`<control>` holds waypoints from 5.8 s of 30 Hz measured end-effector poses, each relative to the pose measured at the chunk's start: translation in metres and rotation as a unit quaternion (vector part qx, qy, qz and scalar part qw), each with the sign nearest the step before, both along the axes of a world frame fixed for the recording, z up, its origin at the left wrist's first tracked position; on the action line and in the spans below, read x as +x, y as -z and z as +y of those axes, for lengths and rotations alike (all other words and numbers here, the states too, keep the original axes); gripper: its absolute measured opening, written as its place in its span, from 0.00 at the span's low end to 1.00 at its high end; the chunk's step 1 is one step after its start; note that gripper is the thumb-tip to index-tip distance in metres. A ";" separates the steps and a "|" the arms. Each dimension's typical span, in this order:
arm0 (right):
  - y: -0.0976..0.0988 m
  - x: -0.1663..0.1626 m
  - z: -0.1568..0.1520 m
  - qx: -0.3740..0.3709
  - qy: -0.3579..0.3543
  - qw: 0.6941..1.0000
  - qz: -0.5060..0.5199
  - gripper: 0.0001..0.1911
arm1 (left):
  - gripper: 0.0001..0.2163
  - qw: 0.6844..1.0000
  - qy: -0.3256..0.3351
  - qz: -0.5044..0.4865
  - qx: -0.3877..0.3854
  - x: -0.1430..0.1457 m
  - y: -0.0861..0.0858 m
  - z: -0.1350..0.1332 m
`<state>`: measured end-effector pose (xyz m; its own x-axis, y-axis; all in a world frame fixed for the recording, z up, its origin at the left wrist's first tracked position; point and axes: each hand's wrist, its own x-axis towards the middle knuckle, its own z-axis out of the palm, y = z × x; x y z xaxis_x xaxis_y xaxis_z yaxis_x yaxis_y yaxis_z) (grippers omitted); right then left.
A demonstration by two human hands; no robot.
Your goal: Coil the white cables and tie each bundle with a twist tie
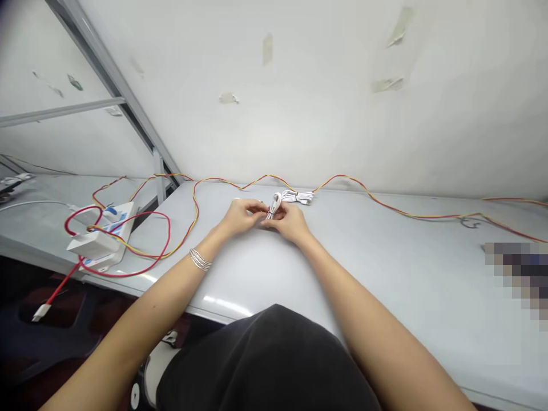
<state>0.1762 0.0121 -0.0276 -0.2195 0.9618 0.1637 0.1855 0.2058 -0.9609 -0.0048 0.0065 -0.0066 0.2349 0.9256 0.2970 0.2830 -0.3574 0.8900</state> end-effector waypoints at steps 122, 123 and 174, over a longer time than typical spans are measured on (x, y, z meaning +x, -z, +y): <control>-0.025 -0.013 -0.020 -0.137 0.029 0.956 0.258 0.22 | 0.08 0.984 -0.069 -0.036 -0.158 -0.001 -0.027 -0.009; -0.025 -0.013 -0.020 -0.130 0.026 0.958 0.254 0.23 | 0.08 0.984 -0.072 -0.032 -0.160 -0.001 -0.027 -0.009; -0.016 -0.007 -0.015 0.085 0.130 0.940 -0.302 0.19 | 0.09 0.955 -0.085 -0.253 -0.129 -0.003 -0.032 -0.009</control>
<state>0.1691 -0.0025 -0.0113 -0.0827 0.9668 0.2419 0.7525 0.2197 -0.6208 -0.0076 -0.0024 0.0254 -0.0386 0.9953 0.0894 -0.1721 -0.0947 0.9805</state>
